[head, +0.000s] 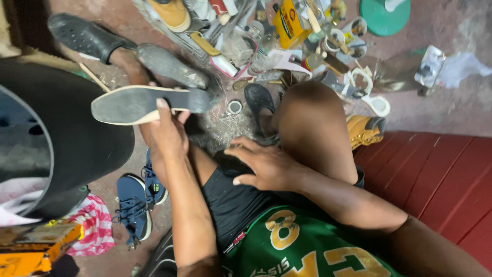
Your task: The person sits on the floor and repairs a beige high-heeled shoe. They use a small rectangular tool to scrape the heel area, then use a large knife to trim and shape the heel material. The person works on the shoe while holding it on their lap.
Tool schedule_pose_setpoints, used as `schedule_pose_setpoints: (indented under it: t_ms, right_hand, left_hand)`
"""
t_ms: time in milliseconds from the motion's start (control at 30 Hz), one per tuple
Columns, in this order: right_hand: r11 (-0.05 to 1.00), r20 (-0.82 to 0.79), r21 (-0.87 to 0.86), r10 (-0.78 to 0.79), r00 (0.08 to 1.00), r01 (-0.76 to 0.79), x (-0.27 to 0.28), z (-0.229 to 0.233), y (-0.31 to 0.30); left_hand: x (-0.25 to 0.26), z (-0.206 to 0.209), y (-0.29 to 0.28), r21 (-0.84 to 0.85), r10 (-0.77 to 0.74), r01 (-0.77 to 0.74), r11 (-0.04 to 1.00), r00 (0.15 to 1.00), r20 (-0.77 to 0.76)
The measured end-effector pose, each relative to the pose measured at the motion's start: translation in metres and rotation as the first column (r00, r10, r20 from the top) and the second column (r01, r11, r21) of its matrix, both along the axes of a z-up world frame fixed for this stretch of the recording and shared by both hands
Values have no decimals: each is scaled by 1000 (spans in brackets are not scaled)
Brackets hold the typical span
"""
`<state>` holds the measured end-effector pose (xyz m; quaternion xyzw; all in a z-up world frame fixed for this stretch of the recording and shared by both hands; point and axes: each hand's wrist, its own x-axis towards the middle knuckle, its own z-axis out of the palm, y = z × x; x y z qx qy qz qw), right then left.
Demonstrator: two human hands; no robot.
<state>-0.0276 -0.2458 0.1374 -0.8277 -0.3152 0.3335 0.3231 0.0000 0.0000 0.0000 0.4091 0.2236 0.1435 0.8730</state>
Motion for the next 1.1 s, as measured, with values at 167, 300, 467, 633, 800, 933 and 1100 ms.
schedule_pose_setpoints:
  t_ms: [167,300,467,633,800,933,1100]
  right_hand:
    - [994,-98,-7,107,989,-108,4,6,-7]
    - [992,-122,34,126,984,-123,7,12,-14]
    - [979,-145,83,196,970,-185,7,20,-18]
    - [961,-185,167,251,950,-221,-3,20,-17]
    - [896,-98,328,348,932,-300,-23,-1,-15]
    - [830,-94,442,421,902,-341,-30,-22,-15]
    - [754,-39,589,385,922,-290,-34,-34,-15]
  left_hand:
    - [27,-10,16,-72,22,-20,997,999,31]
    - [34,-38,21,-86,77,-73,994,996,45]
    - [24,-89,30,74,139,-142,987,989,45]
    - [27,-102,43,172,135,-122,978,988,-69]
    - [25,-78,40,168,184,-163,972,976,-120]
    - [29,-64,34,-100,109,-109,989,994,-4]
    - [22,-85,45,28,44,-45,999,998,41]
